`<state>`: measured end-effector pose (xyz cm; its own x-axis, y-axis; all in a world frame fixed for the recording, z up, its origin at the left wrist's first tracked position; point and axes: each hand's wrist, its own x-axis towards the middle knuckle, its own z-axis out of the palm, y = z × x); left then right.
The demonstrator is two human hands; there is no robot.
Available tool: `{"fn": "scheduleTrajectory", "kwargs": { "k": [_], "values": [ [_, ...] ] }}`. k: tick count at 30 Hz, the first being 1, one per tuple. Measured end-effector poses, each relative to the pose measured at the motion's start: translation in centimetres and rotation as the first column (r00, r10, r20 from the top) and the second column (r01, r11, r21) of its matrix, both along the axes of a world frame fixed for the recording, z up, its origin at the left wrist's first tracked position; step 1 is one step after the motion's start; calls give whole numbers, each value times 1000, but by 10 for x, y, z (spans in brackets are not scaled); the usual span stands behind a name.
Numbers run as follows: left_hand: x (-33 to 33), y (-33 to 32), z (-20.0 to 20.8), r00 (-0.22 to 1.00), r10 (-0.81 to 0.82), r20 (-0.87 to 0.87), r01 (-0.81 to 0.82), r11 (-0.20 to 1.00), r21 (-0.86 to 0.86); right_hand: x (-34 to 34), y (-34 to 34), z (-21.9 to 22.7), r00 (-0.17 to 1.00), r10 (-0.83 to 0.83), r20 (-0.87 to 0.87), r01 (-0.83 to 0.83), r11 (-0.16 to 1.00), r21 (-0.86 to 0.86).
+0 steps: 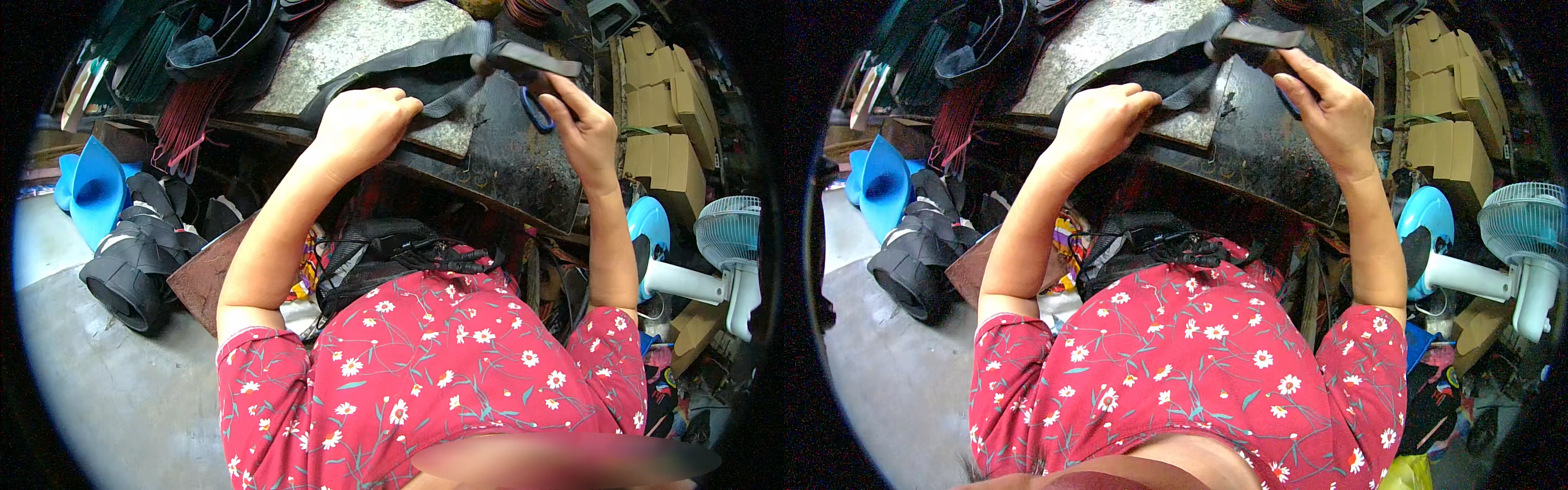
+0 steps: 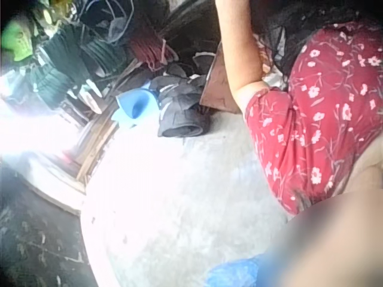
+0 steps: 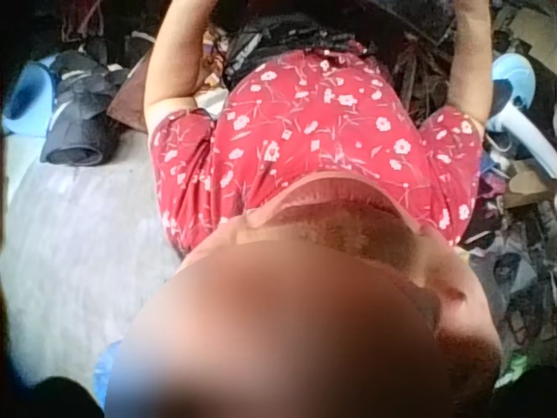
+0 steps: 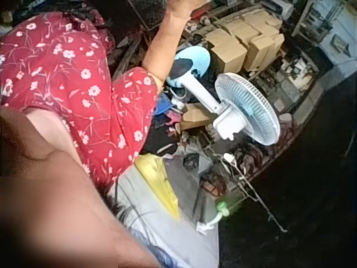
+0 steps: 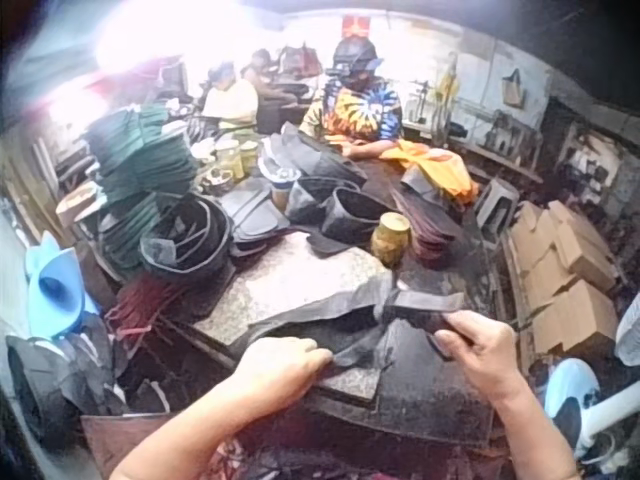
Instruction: The person repeatedly hammers a black shoe upper on a workbench, then inspects the seam and interior. They use a hammer to tap the shoe and a pair of scissors to trim a strap, then continue hammering and inspecting the shoe.
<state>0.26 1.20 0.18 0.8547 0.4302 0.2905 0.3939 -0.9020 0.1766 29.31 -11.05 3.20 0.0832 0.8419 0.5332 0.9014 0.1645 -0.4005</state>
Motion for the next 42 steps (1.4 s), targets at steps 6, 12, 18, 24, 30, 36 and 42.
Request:
{"fn": "scheduleTrajectory", "kwargs": {
  "k": [6, 12, 18, 24, 30, 36, 42],
  "values": [
    [-3, 1, 8, 996, 11, -83, -10, 1000, 14, -21, 7, -18, 984, -102, 143, 127, 975, -180],
    [-5, -1, 11, 996, 22, -89, -22, 1000, 5, -17, 2, 5, 987, 18, -159, -10, 999, 46],
    [-2, -3, 4, 999, 16, -28, -14, 997, 79, -16, 5, -5, 982, -183, 50, 190, 943, -272],
    [34, 4, -9, 992, 31, 124, -52, 984, 173, -23, 11, -2, 954, 7, -299, 3, 999, 35],
    [11, -4, 5, 940, 326, 99, -341, 913, 224, -23, 19, -34, 981, -93, 172, 103, 993, -53],
    [-14, -17, 8, 1000, 25, 14, -26, 996, 85, -17, 20, -28, 986, -85, 142, 103, 987, -123],
    [-7, -17, 0, 1000, -2, -11, 3, 998, 58, -20, 18, -4, 933, 34, -358, -41, 999, -11]
  ]
}}
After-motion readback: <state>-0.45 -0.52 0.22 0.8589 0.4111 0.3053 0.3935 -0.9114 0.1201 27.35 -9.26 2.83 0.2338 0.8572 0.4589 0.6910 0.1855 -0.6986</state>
